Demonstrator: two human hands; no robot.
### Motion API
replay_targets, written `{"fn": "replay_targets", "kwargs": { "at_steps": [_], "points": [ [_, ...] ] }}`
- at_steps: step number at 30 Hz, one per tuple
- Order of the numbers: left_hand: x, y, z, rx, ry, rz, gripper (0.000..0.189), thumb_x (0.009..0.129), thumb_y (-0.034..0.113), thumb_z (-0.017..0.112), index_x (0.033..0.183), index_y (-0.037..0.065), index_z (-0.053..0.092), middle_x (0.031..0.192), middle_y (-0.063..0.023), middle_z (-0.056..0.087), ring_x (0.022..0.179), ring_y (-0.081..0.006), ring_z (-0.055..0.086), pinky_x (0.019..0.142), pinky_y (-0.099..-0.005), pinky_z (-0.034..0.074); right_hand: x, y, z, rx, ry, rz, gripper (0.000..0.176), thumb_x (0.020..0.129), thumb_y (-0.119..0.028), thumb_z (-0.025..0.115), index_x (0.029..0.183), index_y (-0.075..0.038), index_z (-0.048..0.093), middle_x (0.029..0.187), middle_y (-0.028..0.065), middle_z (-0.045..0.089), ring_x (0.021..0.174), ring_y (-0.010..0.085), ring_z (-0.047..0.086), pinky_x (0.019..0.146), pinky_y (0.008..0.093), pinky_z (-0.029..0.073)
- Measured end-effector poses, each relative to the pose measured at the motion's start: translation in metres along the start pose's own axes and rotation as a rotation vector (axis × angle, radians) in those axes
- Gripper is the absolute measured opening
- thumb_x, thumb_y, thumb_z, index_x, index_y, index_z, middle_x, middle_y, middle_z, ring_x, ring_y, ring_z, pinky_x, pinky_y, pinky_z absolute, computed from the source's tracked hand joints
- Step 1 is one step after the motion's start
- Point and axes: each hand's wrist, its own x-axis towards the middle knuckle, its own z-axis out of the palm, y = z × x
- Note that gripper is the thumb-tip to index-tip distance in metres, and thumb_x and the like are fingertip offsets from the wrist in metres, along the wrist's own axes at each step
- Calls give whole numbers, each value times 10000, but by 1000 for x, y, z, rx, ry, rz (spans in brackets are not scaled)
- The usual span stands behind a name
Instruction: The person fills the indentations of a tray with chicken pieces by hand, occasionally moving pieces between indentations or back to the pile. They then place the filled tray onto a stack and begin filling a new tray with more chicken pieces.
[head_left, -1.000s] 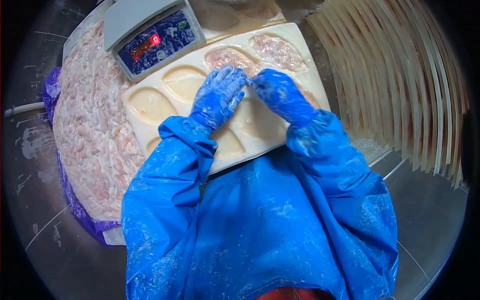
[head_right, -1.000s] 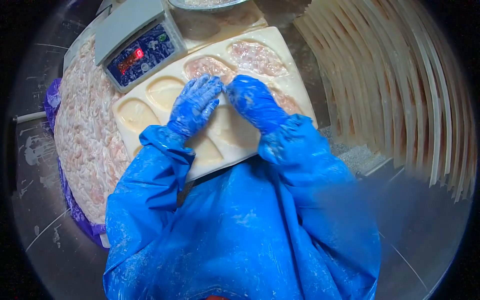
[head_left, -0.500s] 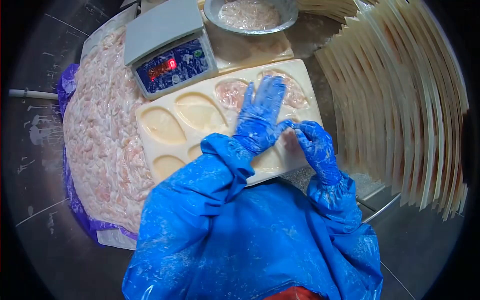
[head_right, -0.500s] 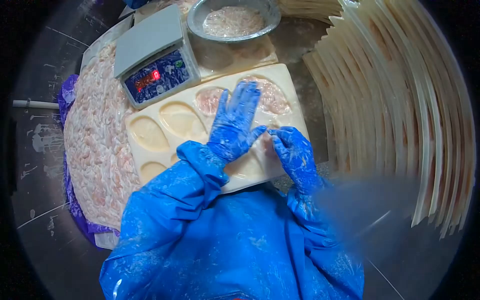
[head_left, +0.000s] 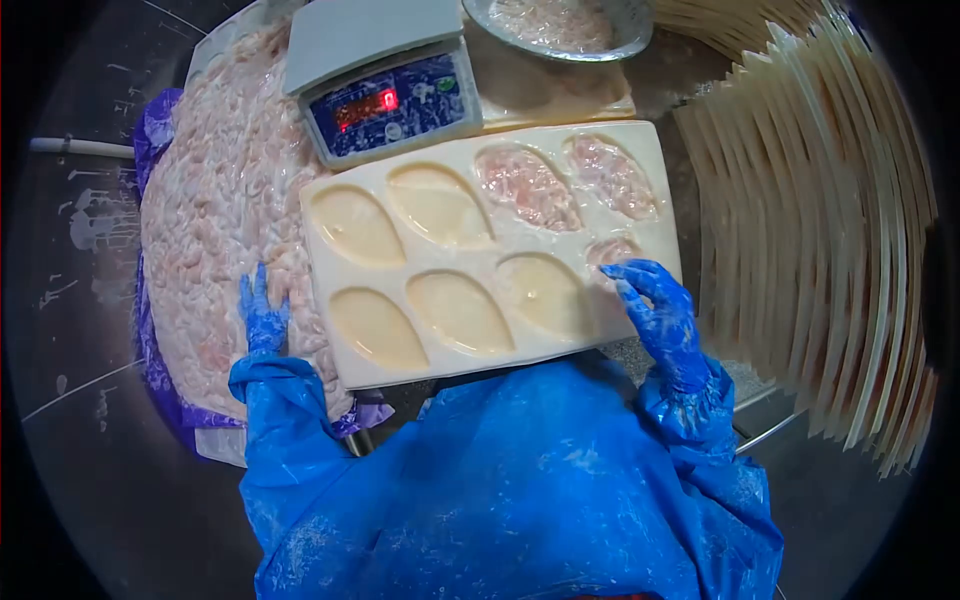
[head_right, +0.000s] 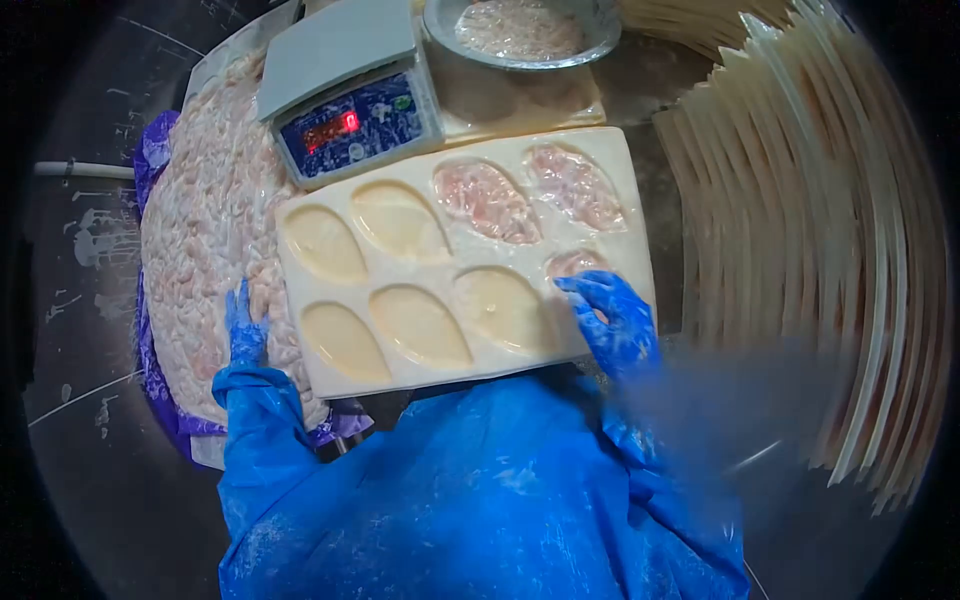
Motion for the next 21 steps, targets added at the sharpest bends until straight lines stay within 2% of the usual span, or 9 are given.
{"fn": "replay_targets", "kwargs": {
  "at_steps": [3,5,6,8,12,14,16,18,21],
  "points": [
    [10,0,7,12,-94,132,513,756,181,693,1207,3,527,1184,-201,546,1072,-329,530,918,-424,429,12,-8,28,43,-141,-88,197,862,-118,620,1043,-72,681,985,124,640,949,262,609,845,341,476],
    [34,44,-18,-403,-255,-424,314,762,125,681,1038,2,593,952,-122,617,866,-242,579,790,-358,471,13,-19,39,14,-160,-91,191,865,-122,618,1039,-76,683,990,121,641,950,265,609,844,344,477],
    [29,19,-1,-408,-254,-427,314,762,125,681,1038,2,593,952,-122,617,866,-242,579,790,-358,471,13,-23,41,-6,-176,-92,186,867,-127,616,1034,-80,685,996,118,642,951,267,609,844,348,478],
    [22,-48,45,-857,-185,-85,202,777,95,662,955,10,617,842,-64,628,762,-179,586,747,-297,480,10,-25,38,-45,-175,-107,193,871,-129,611,1045,-90,685,1005,113,644,963,270,607,855,359,478],
    [26,-9,-29,-863,-66,-329,179,840,41,620,1015,3,610,977,-55,634,862,-145,588,774,-274,475,4,-16,41,-54,-205,-68,209,879,-150,602,1068,-111,683,1030,118,641,980,277,603,876,370,473],
    [46,53,-78,-817,70,-108,202,847,56,622,1044,12,610,998,-61,630,904,-144,584,817,-277,470,7,-24,44,-50,-229,-20,214,881,-158,599,1075,-118,682,1042,118,639,985,279,602,884,372,470],
    [57,115,-105,-1240,156,-191,255,847,75,631,1093,15,599,1042,-88,637,971,-177,586,888,-290,454,11,-34,53,-56,-286,-56,223,884,-166,594,1087,-124,676,1058,115,635,1009,280,592,894,373,465],
    [70,166,-117,-1177,-7,110,384,809,85,659,1173,10,562,1093,-70,625,1010,-195,582,923,-299,448,14,-40,62,-93,-313,-98,228,882,-163,595,1093,-123,672,1056,114,634,1012,283,587,889,376,465],
    [67,222,-103,-1013,-182,209,477,788,117,706,1231,37,548,1097,-95,632,1080,-220,563,950,-321,435,13,-43,67,-142,-364,-172,232,878,-156,596,1095,-113,666,1050,112,633,1008,293,580,873,384,468]
  ]
}}
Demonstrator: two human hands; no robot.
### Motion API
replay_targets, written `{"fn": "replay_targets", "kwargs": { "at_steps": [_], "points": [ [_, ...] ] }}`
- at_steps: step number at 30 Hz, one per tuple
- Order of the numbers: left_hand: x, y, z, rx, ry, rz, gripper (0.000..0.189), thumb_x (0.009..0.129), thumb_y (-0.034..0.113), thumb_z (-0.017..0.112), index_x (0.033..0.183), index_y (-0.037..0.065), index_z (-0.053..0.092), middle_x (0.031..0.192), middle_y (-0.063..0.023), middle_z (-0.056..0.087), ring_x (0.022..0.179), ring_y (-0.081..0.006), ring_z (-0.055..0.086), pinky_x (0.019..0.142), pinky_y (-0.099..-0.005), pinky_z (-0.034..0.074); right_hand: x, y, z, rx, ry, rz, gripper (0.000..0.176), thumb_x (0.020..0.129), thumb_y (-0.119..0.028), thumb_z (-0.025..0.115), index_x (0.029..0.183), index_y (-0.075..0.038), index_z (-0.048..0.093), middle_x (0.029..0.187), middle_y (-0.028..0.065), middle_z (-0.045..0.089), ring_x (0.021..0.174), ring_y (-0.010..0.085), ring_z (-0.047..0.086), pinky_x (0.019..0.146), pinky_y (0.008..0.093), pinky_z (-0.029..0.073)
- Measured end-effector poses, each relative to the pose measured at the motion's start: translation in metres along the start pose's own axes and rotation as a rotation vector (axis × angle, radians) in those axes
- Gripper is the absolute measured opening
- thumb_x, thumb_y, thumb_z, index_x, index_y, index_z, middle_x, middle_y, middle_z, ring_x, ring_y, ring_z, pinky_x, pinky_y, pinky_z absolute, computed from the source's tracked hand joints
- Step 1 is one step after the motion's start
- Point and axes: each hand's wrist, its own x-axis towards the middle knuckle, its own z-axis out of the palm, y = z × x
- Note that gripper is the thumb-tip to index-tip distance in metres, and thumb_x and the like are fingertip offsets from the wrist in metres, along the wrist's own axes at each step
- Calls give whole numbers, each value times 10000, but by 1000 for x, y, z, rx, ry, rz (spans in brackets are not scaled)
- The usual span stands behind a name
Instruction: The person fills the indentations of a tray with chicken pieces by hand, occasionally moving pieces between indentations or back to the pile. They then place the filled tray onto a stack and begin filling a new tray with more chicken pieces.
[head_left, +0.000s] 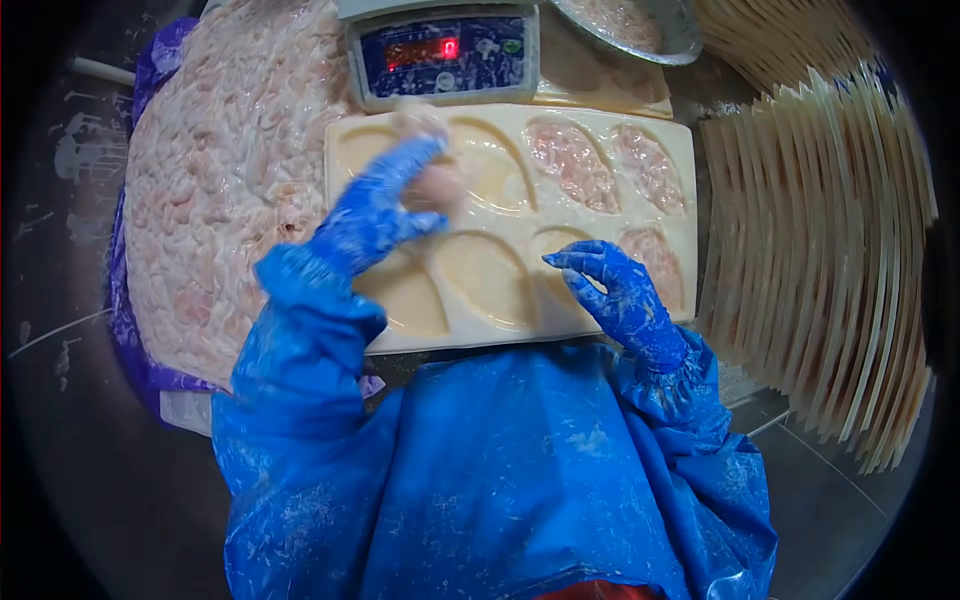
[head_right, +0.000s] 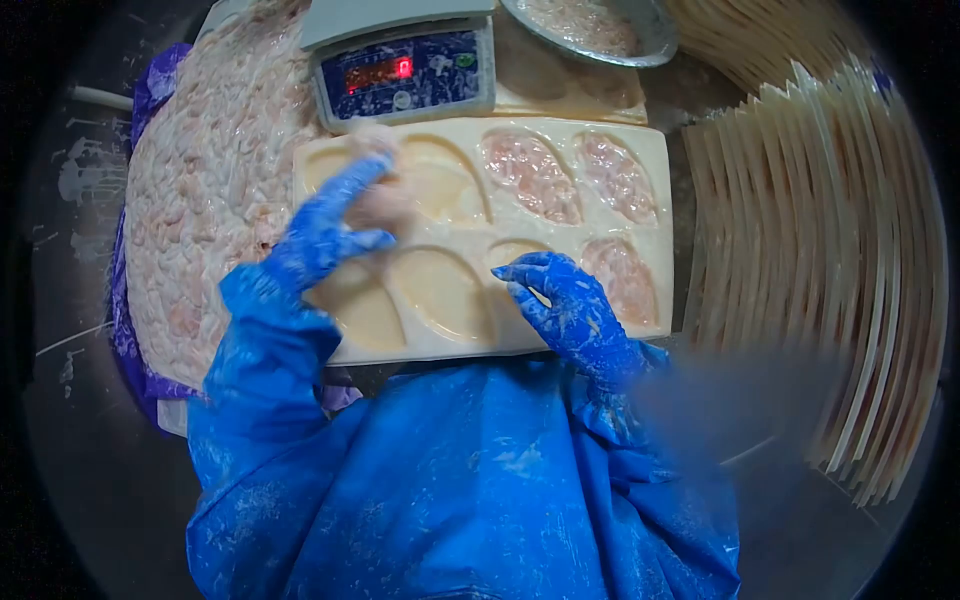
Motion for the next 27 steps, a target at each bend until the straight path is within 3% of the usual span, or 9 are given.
{"fn": "replay_targets", "kwargs": {
  "at_steps": [5,7,10,15,17,19,21,25,27],
  "points": [
    [23,-27,14,186,-8,126,423,767,106,713,1175,56,614,1265,-115,564,1177,-256,521,989,-354,412,18,7,2,-139,-4,-122,271,866,-162,607,1128,-94,636,1038,114,628,989,315,576,852,394,470],
    [37,-43,41,227,-125,90,372,762,127,706,1128,106,647,1226,-122,579,1141,-273,534,958,-384,427,58,-5,22,-246,276,-272,352,826,-150,630,1171,-87,599,999,120,619,956,330,573,820,400,473],
    [49,-43,67,774,-33,4,272,765,182,668,1036,198,684,1156,-105,596,1015,-305,553,901,-437,423,104,5,57,-234,79,-98,424,756,-83,624,1178,-107,599,1009,133,612,923,342,593,785,387,486],
    [14,-43,57,665,287,111,378,747,205,694,1120,169,647,1186,-114,583,1059,-319,540,934,-429,407,63,2,34,-90,129,-146,323,742,-121,672,1065,-134,663,884,120,611,801,294,604,699,367,483],
    [-2,-8,70,231,27,260,481,689,227,721,1158,218,616,1225,-43,568,1127,-300,488,957,-440,378,47,0,31,252,176,1,350,750,-120,680,1098,-97,650,898,98,622,802,240,619,704,315,485],
    [-22,0,88,334,-187,200,541,667,257,734,1186,195,595,1205,-54,574,1135,-302,488,1002,-460,324,40,-15,14,338,132,29,333,806,-115,655,1136,-78,634,890,92,631,775,179,609,692,283,479],
    [-26,-25,91,505,-192,247,492,698,266,724,1169,181,607,1174,-46,593,1117,-297,498,1011,-466,293,32,-41,-13,943,30,310,313,873,-171,607,1173,-84,620,840,107,632,734,155,598,669,292,483],
    [-34,-27,84,594,45,165,373,745,220,697,1107,146,639,1128,-47,622,1071,-268,533,963,-441,348,-26,25,-22,147,-37,646,387,921,-296,557,1266,-123,569,769,101,633,703,142,595,668,288,500],
    [-39,-12,91,622,92,198,325,749,181,693,1067,123,661,1082,-66,650,1016,-256,573,924,-418,401,-42,33,-13,115,108,501,386,920,-279,565,1280,-141,557,859,110,651,757,181,626,699,305,510]
  ]
}}
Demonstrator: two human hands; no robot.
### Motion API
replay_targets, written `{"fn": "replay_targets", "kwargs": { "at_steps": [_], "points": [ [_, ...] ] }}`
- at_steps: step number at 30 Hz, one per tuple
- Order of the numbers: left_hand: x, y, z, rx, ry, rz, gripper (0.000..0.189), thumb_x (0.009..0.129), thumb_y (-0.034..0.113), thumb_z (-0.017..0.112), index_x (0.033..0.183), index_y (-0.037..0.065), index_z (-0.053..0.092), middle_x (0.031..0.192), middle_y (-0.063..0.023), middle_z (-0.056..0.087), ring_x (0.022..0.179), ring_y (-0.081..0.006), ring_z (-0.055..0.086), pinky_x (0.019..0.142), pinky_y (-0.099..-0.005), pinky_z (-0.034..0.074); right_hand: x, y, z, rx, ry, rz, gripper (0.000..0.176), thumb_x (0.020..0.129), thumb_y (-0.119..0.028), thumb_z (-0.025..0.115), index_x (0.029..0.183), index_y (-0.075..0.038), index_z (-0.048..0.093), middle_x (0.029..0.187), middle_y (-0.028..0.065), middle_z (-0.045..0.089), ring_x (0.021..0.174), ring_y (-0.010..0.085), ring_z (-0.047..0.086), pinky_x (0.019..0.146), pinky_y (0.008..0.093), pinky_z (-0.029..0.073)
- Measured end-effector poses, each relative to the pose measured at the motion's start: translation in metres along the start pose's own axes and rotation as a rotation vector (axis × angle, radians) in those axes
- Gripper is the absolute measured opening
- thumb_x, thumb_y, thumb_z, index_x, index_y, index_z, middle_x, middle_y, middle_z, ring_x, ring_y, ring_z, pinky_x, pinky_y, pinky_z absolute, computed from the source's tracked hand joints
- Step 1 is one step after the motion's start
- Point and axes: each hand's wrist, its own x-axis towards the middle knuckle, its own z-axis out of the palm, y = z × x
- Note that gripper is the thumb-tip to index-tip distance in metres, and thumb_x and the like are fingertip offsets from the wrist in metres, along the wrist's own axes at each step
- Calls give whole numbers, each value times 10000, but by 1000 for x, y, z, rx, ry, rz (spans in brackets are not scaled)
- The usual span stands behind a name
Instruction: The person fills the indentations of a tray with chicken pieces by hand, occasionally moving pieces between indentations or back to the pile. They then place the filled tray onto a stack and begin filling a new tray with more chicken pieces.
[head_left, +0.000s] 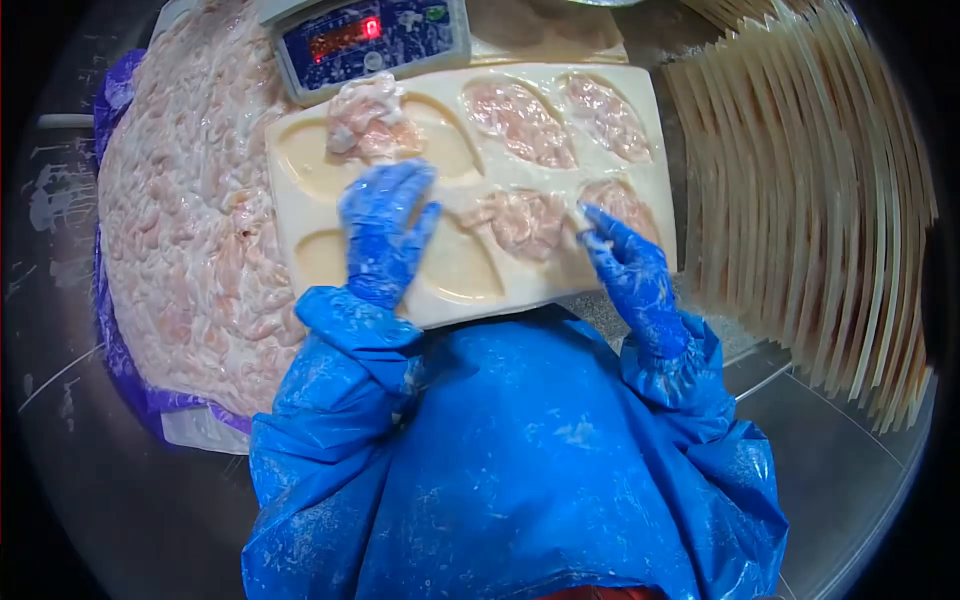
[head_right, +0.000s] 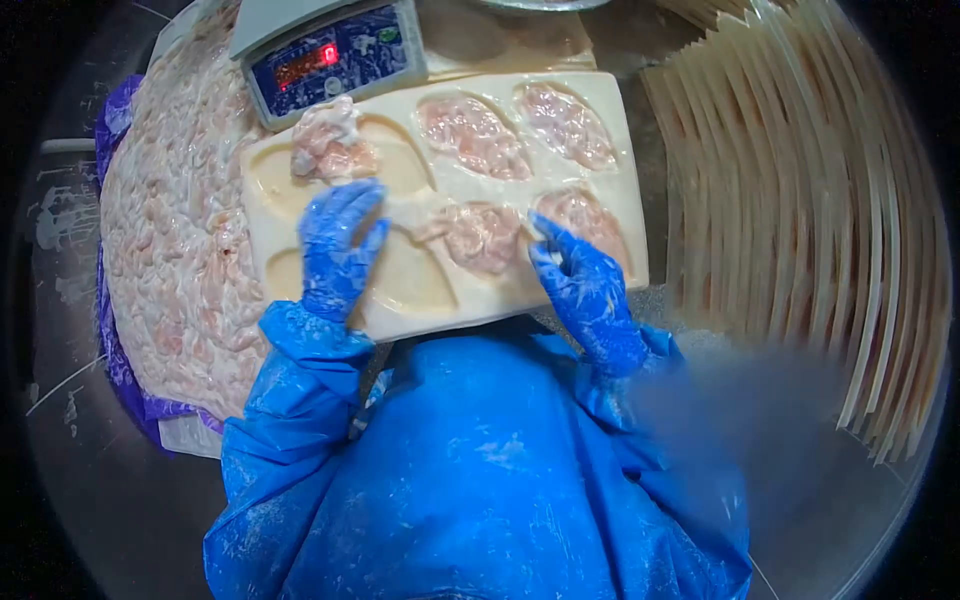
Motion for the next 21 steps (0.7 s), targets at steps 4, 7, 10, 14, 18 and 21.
{"fn": "replay_targets", "kwargs": {
  "at_steps": [4,7,10,14,18,21],
  "points": [
    [3,62,29,-325,-186,207,272,741,166,691,1008,113,677,1052,-76,650,986,-289,566,877,-421,430,10,-9,29,-163,283,-551,371,830,-188,625,1187,-90,596,1032,135,610,940,275,596,809,387,471],
    [-4,67,46,-210,-184,210,216,740,162,678,954,132,684,988,-53,642,926,-286,556,835,-414,425,20,14,38,-454,124,-488,290,790,-121,641,1077,-80,636,977,125,608,821,303,587,706,414,467],
    [-2,69,40,-113,-162,160,185,749,163,663,932,152,686,960,-31,632,904,-275,543,812,-398,416,0,16,20,-680,21,-417,254,781,-136,613,1029,-93,637,906,115,603,821,300,586,695,416,464],
    [-8,66,41,-65,-167,170,222,758,166,656,977,138,678,992,-53,627,936,-287,535,841,-411,418,-8,0,7,-702,115,-607,191,783,-167,588,961,-138,649,827,84,577,793,263,567,677,393,438],
    [-17,68,21,-233,-199,245,348,762,221,672,1098,134,646,1029,-101,608,985,-316,526,921,-428,396,17,26,36,-660,84,-679,166,768,-161,590,916,-141,662,799,76,569,793,261,551,677,414,427],
    [-19,79,15,-118,-455,206,319,763,236,680,1061,127,652,995,-83,610,950,-289,541,877,-454,401,29,28,32,-627,111,-701,175,716,-148,633,887,-134,669,775,86,582,761,285,560,672,422,436]
  ]
}}
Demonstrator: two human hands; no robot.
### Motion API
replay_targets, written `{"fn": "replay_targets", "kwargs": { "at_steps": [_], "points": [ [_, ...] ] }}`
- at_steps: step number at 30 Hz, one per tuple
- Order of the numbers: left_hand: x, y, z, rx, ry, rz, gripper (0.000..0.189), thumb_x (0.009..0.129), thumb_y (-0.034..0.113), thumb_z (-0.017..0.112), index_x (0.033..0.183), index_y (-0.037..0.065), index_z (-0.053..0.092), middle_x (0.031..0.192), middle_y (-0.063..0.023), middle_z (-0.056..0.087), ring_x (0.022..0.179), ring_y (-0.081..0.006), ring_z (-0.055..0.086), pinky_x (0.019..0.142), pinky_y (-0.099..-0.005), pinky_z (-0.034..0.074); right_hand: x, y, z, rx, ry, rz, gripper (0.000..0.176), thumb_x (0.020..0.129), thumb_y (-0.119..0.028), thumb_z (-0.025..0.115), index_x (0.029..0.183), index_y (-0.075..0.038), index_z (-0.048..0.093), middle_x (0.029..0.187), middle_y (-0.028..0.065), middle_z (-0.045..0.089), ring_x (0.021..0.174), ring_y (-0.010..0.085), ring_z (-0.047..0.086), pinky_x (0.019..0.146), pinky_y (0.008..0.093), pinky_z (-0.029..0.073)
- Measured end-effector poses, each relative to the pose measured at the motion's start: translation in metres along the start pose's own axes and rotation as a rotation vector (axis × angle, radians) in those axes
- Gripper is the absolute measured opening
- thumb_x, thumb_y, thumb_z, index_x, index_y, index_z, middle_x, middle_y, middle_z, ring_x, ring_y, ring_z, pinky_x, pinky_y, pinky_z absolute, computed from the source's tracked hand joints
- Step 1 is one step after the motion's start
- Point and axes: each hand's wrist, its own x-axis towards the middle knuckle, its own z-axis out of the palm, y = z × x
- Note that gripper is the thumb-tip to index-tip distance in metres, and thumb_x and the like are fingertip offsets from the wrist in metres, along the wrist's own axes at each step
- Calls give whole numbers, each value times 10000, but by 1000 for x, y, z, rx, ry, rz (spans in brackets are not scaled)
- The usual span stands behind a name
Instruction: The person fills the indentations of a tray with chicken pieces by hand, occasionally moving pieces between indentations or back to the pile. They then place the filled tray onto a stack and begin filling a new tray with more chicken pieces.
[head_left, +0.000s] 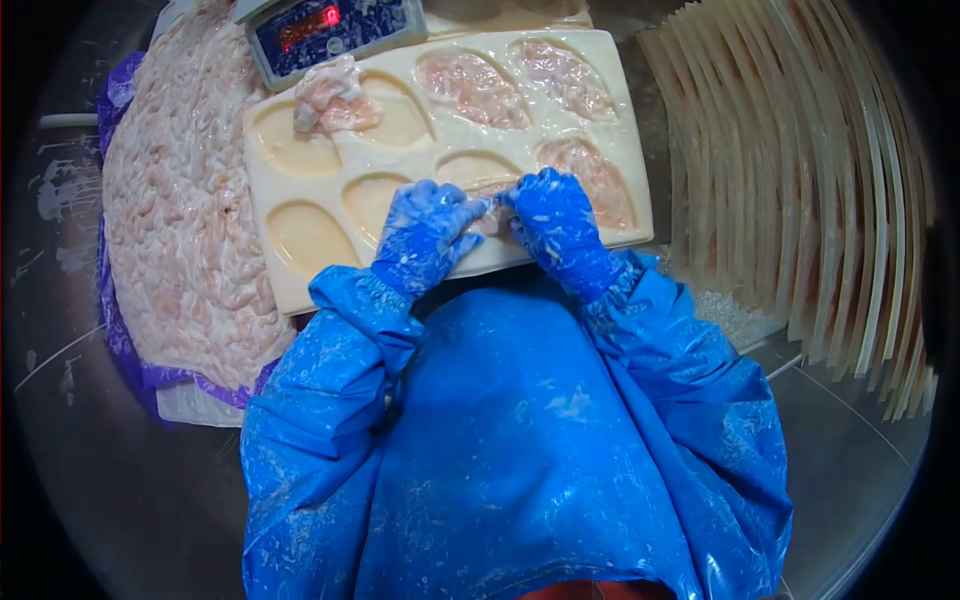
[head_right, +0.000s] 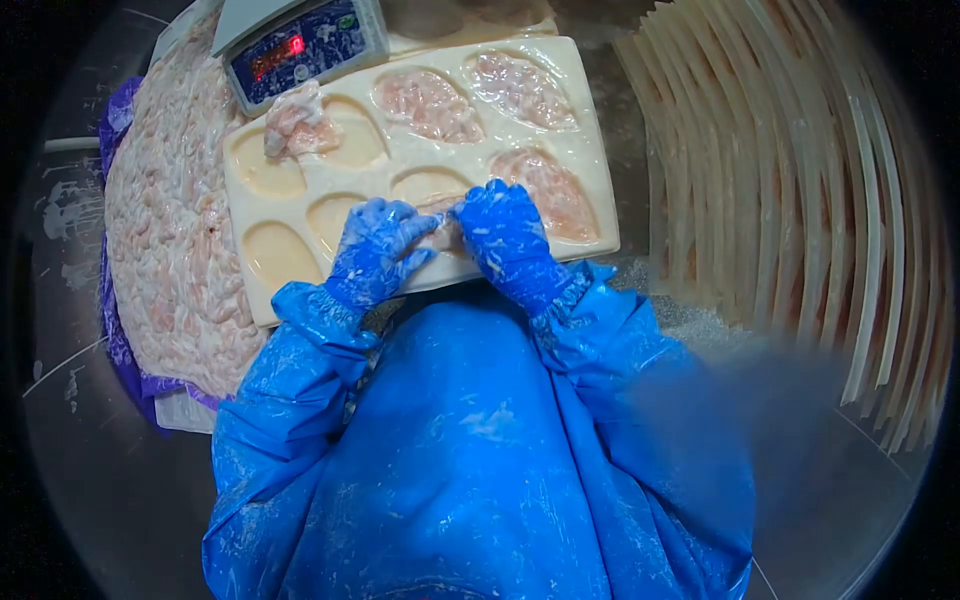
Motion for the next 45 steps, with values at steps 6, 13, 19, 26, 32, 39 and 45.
{"fn": "replay_targets", "kwargs": {
  "at_steps": [6,13,19,26,32,39,45],
  "points": [
    [1,12,8,-916,260,-406,189,872,168,613,1029,73,658,790,-68,622,682,-191,579,633,-317,469,33,-1,-86,833,-181,383,311,813,-264,640,1000,-17,658,939,123,676,860,231,644,746,342,497],
    [-19,19,-10,-840,-2,-746,271,925,110,545,1173,25,610,928,-71,659,739,-140,608,681,-255,495,39,5,-25,440,486,94,427,813,-244,639,1185,-49,562,1016,169,600,833,331,594,746,403,489],
    [35,-15,34,-159,295,51,253,809,59,582,1051,80,652,1045,-101,644,1014,-287,583,882,-390,457,-13,2,-32,349,-148,-129,304,783,-95,594,1079,-89,663,1028,156,637,915,329,589,748,412,479],
    [-2,8,21,9,234,-21,275,804,108,602,1076,104,643,1124,-85,601,1078,-285,529,955,-448,380,-22,-5,-21,265,103,-62,158,840,-122,544,945,-90,657,852,115,584,801,301,563,703,431,448],
    [17,22,-8,68,78,62,601,889,373,516,1398,80,385,1439,-139,379,1361,-303,303,1123,-492,164,-40,0,-19,193,-122,19,160,855,-154,557,961,-88,656,864,126,590,826,304,565,717,421,462],
    [30,12,18,-180,137,73,681,839,364,604,1401,63,365,1457,-172,338,1349,-340,320,1120,-493,206,-29,10,-44,334,196,170,232,833,-140,616,1053,-92,671,999,137,632,943,313,584,827,409,472],
    [34,-8,22,130,69,-37,830,798,465,597,1462,109,247,1528,-119,195,1415,-307,165,1136,-519,92,-24,9,-45,378,143,152,207,840,-132,619,1033,-100,686,1002,119,641,923,303,598,816,382,483]
  ]
}}
